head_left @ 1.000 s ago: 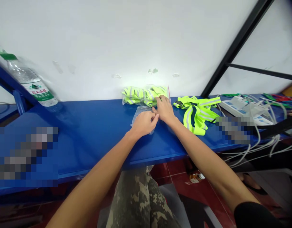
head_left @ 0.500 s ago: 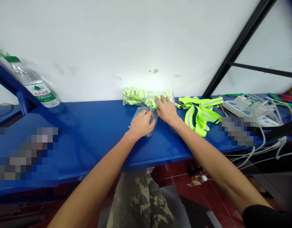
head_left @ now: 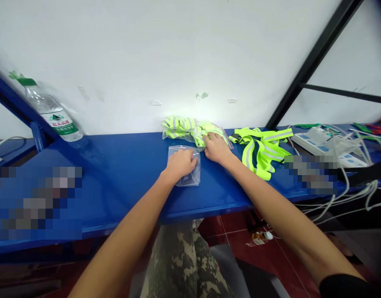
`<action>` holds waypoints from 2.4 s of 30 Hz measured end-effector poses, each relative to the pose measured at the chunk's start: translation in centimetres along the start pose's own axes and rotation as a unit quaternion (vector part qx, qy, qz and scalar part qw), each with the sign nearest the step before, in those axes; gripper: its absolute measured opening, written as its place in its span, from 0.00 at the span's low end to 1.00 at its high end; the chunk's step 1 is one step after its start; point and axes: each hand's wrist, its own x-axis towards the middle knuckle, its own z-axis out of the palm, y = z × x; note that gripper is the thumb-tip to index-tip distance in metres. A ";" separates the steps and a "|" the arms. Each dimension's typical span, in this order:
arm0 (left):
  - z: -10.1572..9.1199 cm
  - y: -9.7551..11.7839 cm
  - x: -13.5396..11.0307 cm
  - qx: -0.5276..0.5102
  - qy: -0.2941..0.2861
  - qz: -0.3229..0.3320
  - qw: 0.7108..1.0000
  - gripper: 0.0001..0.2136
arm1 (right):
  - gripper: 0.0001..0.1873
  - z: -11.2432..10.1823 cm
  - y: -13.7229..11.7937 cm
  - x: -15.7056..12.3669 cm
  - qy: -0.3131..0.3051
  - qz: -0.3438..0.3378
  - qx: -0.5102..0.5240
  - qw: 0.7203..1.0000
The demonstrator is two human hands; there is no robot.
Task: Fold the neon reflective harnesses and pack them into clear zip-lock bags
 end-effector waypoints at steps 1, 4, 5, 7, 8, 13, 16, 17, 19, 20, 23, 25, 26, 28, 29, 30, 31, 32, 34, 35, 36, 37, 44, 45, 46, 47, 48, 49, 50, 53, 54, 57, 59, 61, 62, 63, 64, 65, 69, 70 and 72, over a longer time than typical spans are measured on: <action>0.1 0.0 0.0 0.001 0.000 0.004 1.000 0.12 | 0.29 0.2 0.1 0.3 0.002 0.002 0.003 1.000; 0.4 0.1 0.0 0.003 0.002 0.006 1.000 0.12 | 0.30 0.7 0.3 0.5 0.015 0.009 0.011 1.000; 0.4 0.1 0.0 0.002 0.005 0.006 1.000 0.12 | 0.30 0.7 0.3 0.3 0.021 0.012 0.012 1.000; 0.5 0.2 0.0 -0.003 0.015 0.009 1.000 0.12 | 0.32 0.7 0.1 -0.2 0.031 0.017 0.016 0.999; 0.6 0.3 0.0 -0.008 0.023 0.012 1.000 0.12 | 0.32 0.7 0.0 -0.5 0.037 0.020 0.022 0.999; 0.5 0.7 -0.2 -0.033 0.062 0.038 0.997 0.10 | 0.34 0.3 0.3 -1.6 0.073 0.035 0.089 0.993; 0.4 0.9 -0.3 -0.038 0.059 0.037 0.997 0.10 | 0.28 0.0 1.3 -1.6 0.126 0.130 0.124 0.976; 0.4 1.0 -0.3 -0.040 0.057 0.035 0.997 0.11 | 0.27 -0.1 1.8 -1.5 0.138 0.182 0.130 0.965; 0.3 1.0 -0.3 -0.045 0.052 0.034 0.997 0.11 | 0.28 -0.2 2.8 -1.4 0.132 0.288 0.141 0.938; 0.3 1.1 -0.3 -0.048 0.050 0.034 0.997 0.11 | 0.29 -0.2 3.3 -1.4 0.114 0.334 0.151 0.923; 0.3 1.1 -0.4 -0.054 0.045 0.037 0.997 0.11 | 0.34 -0.1 4.6 -1.4 0.043 0.407 0.181 0.894; 0.4 1.2 -0.4 -0.055 0.046 0.037 0.997 0.11 | 0.31 0.1 5.1 -1.4 0.024 0.409 0.182 0.894; 0.5 1.2 -0.4 -0.055 0.048 0.038 0.997 0.11 | 0.29 0.1 5.3 -1.4 0.023 0.406 0.176 0.896; 0.6 1.2 -0.4 -0.056 0.051 0.042 0.996 0.10 | 0.24 0.2 5.7 -1.4 0.021 0.406 0.161 0.900; 0.7 1.1 -0.4 -0.056 0.052 0.044 0.996 0.10 | 0.24 0.2 5.8 -1.4 0.013 0.409 0.155 0.899; 0.8 1.1 -0.4 -0.057 0.054 0.046 0.996 0.10 | 0.26 0.2 6.0 -1.4 0.002 0.412 0.152 0.898; 0.8 1.1 -0.4 -0.057 0.054 0.046 0.996 0.10 | 0.29 0.2 6.2 -1.4 -0.010 0.415 0.150 0.897; 0.9 1.1 -0.4 -0.058 0.055 0.046 0.996 0.11 | 0.32 0.2 6.4 -1.4 -0.021 0.417 0.149 0.896; 1.0 1.0 -0.4 -0.060 0.055 0.046 0.996 0.10 | 0.33 0.4 6.7 -1.4 -0.030 0.425 0.148 0.893; 1.0 1.0 -0.3 -0.062 0.055 0.047 0.995 0.11 | 0.32 0.5 6.9 -1.4 -0.030 0.428 0.149 0.891; 1.1 1.0 -0.3 -0.064 0.054 0.047 0.995 0.11 | 0.31 0.6 7.1 -1.3 -0.028 0.431 0.151 0.889; 1.1 1.0 -0.3 -0.065 0.055 0.047 0.995 0.11 | 0.31 0.8 7.2 -1.3 -0.026 0.433 0.155 0.888; 0.7 1.2 -0.3 -0.073 0.050 0.043 0.995 0.11 | 0.24 1.0 8.4 -1.1 -0.019 0.441 0.214 0.871; 0.6 1.2 -0.4 -0.069 0.049 0.044 0.995 0.11 | 0.20 0.8 8.3 -1.1 0.017 0.431 0.212 0.877; 0.6 1.3 -0.4 -0.064 0.049 0.045 0.996 0.10 | 0.17 0.6 8.0 -1.1 0.068 0.410 0.208 0.886; 0.7 1.3 -0.4 -0.061 0.049 0.050 0.996 0.10 | 0.15 0.5 7.6 -1.0 0.126 0.377 0.202 0.895; 0.7 1.3 -0.3 -0.063 0.050 0.056 0.995 0.10 | 0.14 0.3 7.0 -1.0 0.184 0.335 0.199 0.902; 0.7 1.2 -0.1 -0.075 0.053 0.063 0.994 0.11 | 0.14 0.2 6.2 -0.9 0.237 0.288 0.202 0.906; 0.7 1.1 0.1 -0.103 0.063 0.068 0.990 0.12 | 0.14 0.1 5.1 -0.9 0.280 0.239 0.208 0.906; 0.2 0.7 0.9 -0.323 0.116 0.029 0.939 0.20 | 0.15 0.1 1.3 -1.1 0.369 0.084 0.229 0.897; -0.1 0.5 1.1 -0.429 0.117 0.003 0.896 0.22 | 0.15 0.1 0.0 -1.3 0.383 0.023 0.225 0.896; -1.2 -0.1 1.5 -0.691 0.041 -0.050 0.720 0.25 | 0.12 0.0 -3.3 -2.1 0.399 -0.135 0.183 0.888; -1.7 -0.4 1.5 -0.767 -0.008 -0.071 0.638 0.20 | 0.10 -0.1 -4.5 -2.7 0.395 -0.202 0.157 0.882; -1.9 -0.6 1.6 -0.794 -0.021 -0.103 0.599 0.13 | 0.09 -0.2 -4.9 -3.2 0.379 -0.241 0.146 0.881; -1.8 -0.7 1.6 -0.796 -0.014 -0.113 0.594 0.09 | 0.09 -0.3 -4.9 -3.4 0.368 -0.252 0.146 0.883; -1.7 -0.8 1.7 -0.793 0.006 -0.116 0.598 0.08 | 0.09 -0.3 -4.8 -3.5 0.355 -0.254 0.148 0.887; -1.6 -0.9 1.9 -0.785 0.039 -0.114 0.607 0.09 | 0.10 -0.2 -4.6 -3.6 0.340 -0.249 0.151 0.894; -1.6 -1.1 2.0 -0.775 0.083 -0.110 0.616 0.12 | 0.13 -0.2 -4.4 -3.7 0.322 -0.237 0.154 0.904; -1.9 -2.7 2.7 -0.764 0.228 -0.137 0.588 0.22 | 0.29 -0.2 -3.5 -3.7 0.233 -0.156 0.157 0.947; -2.1 -3.2 2.9 -0.775 0.240 -0.144 0.567 0.23 | 0.32 -0.2 -3.4 -3.6 0.220 -0.135 0.152 0.954; -2.8 -4.5 3.0 -0.791 0.255 -0.143 0.537 0.20 | 0.36 -0.3 -3.1 -3.6 0.208 -0.095 0.131 0.965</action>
